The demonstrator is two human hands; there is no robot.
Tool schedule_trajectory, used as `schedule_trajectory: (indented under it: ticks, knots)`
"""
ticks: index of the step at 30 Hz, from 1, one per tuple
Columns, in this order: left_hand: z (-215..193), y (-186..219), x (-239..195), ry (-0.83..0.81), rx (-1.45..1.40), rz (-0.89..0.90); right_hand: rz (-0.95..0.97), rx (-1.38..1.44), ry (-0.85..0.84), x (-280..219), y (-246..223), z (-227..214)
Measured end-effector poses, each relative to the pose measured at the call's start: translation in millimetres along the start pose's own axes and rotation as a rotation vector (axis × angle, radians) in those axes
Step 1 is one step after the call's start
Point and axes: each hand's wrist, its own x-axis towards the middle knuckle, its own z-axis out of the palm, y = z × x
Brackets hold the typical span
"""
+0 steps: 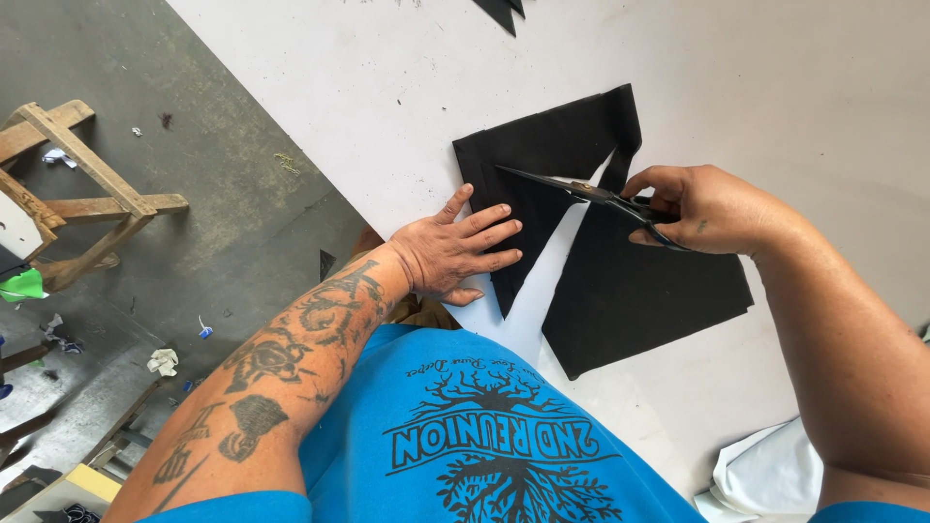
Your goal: Cutting black fabric pieces into specific patterns using large fabric scissors on a work table.
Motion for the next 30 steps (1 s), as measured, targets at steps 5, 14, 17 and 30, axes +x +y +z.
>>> schedule_trajectory:
  ticks: [5,14,17,30]
  knots:
    - [-0.9,-0.8,0.4,0.013,-0.014,0.003,-0.056,0.112,0.031,-5.9,-18.7,11.8]
    - [0.6,11.0,2.1,-0.123,0.023,-0.134,-0.213,0.137,0.173,5.1,-9.4,39.7]
    - [-0.1,10.7,3.8,-0.117,0.024,-0.138,-0.229,0.195,0.175,8.1,-13.9,46.2]
    - [3.6,9.0,2.8,-0.063,0.008,-0.123,-0.259,0.309,0.210,13.4,-32.4,79.3]
